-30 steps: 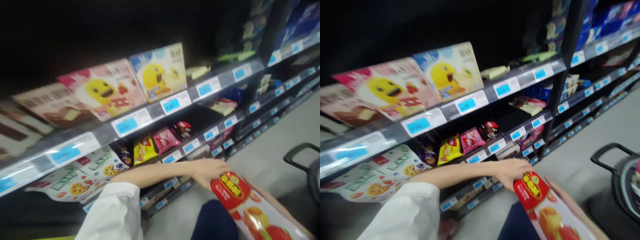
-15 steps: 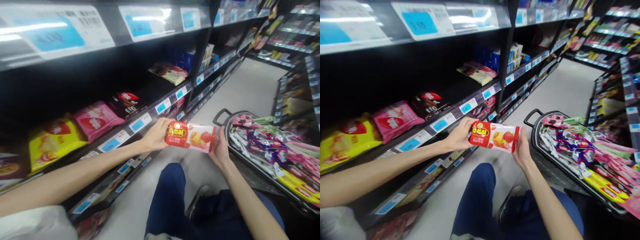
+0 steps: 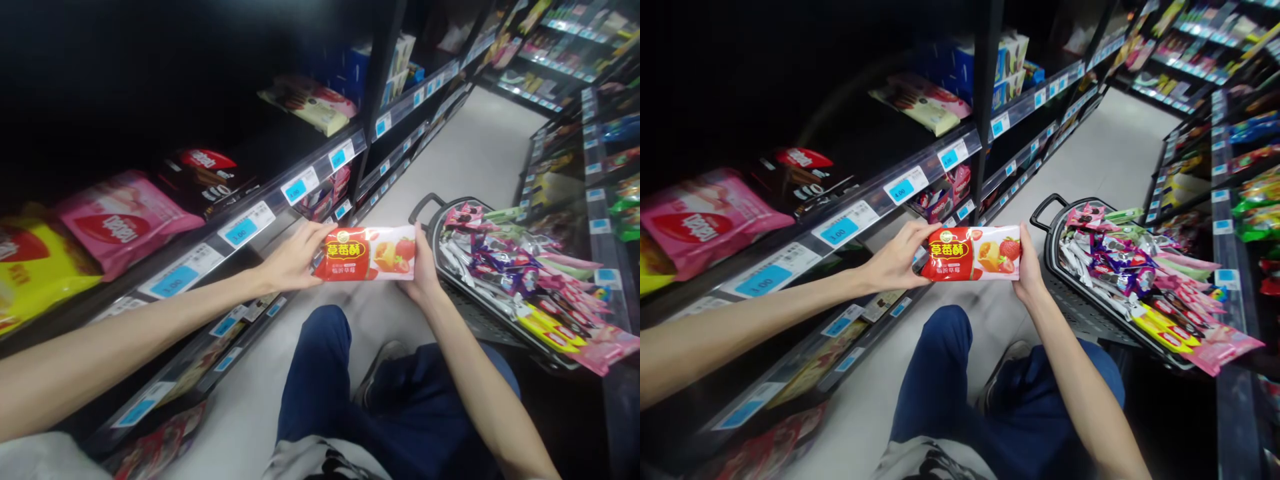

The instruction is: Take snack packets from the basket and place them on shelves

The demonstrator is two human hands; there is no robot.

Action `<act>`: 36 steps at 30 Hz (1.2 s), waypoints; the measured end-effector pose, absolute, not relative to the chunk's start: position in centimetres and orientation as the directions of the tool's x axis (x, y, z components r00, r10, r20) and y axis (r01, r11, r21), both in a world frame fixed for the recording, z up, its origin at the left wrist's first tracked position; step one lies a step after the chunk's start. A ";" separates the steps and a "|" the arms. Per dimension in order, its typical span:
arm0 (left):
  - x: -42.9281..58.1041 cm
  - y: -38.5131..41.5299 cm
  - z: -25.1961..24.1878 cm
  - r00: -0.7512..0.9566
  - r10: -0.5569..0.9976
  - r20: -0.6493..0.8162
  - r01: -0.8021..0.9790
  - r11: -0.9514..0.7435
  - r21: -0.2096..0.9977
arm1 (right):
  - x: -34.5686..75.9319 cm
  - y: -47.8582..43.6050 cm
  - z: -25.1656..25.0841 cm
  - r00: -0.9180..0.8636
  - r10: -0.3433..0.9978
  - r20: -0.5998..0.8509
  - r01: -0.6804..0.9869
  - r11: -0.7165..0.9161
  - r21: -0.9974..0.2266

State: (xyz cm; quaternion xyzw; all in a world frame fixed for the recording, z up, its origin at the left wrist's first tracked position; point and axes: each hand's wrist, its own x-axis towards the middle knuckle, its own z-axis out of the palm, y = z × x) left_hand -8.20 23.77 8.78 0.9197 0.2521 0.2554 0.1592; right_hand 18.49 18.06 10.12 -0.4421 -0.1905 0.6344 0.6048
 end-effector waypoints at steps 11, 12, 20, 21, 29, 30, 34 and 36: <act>-8.6 24.0 8.9 0.782 0.484 0.394 0.334 -0.858 0.391 | 18.4 17.4 10.0 0.179 0.932 -0.316 -0.559 -0.168 -0.812; -8.6 24.0 8.9 0.784 0.487 0.385 0.339 -0.855 0.392 | 18.4 17.4 9.9 0.169 0.934 -0.315 -0.560 -0.171 -0.811; -8.5 23.8 9.2 0.786 0.493 0.372 0.354 -0.853 0.383 | 18.4 17.6 9.8 0.145 0.936 -0.320 -0.570 -0.186 -0.801; -8.5 23.8 9.2 0.784 0.492 0.378 0.355 -0.855 0.377 | 18.4 17.6 9.7 0.142 0.935 -0.326 -0.576 -0.189 -0.795; -8.5 23.8 9.2 0.782 0.498 0.374 0.371 -0.855 0.362 | 18.4 17.7 9.5 0.124 0.929 -0.349 -0.596 -0.212 -0.775; -8.5 23.8 9.2 0.786 0.503 0.361 0.378 -0.851 0.364 | 18.5 17.8 9.6 0.125 0.928 -0.352 -0.598 -0.213 -0.773; -8.5 23.7 9.3 0.797 0.497 0.343 0.383 -0.855 0.350 | 18.5 17.8 9.6 0.139 0.925 -0.355 -0.595 -0.209 -0.776; -8.5 23.6 9.3 0.798 0.485 0.357 0.372 -0.863 0.340 | 18.5 17.9 9.5 0.140 0.924 -0.355 -0.591 -0.210 -0.779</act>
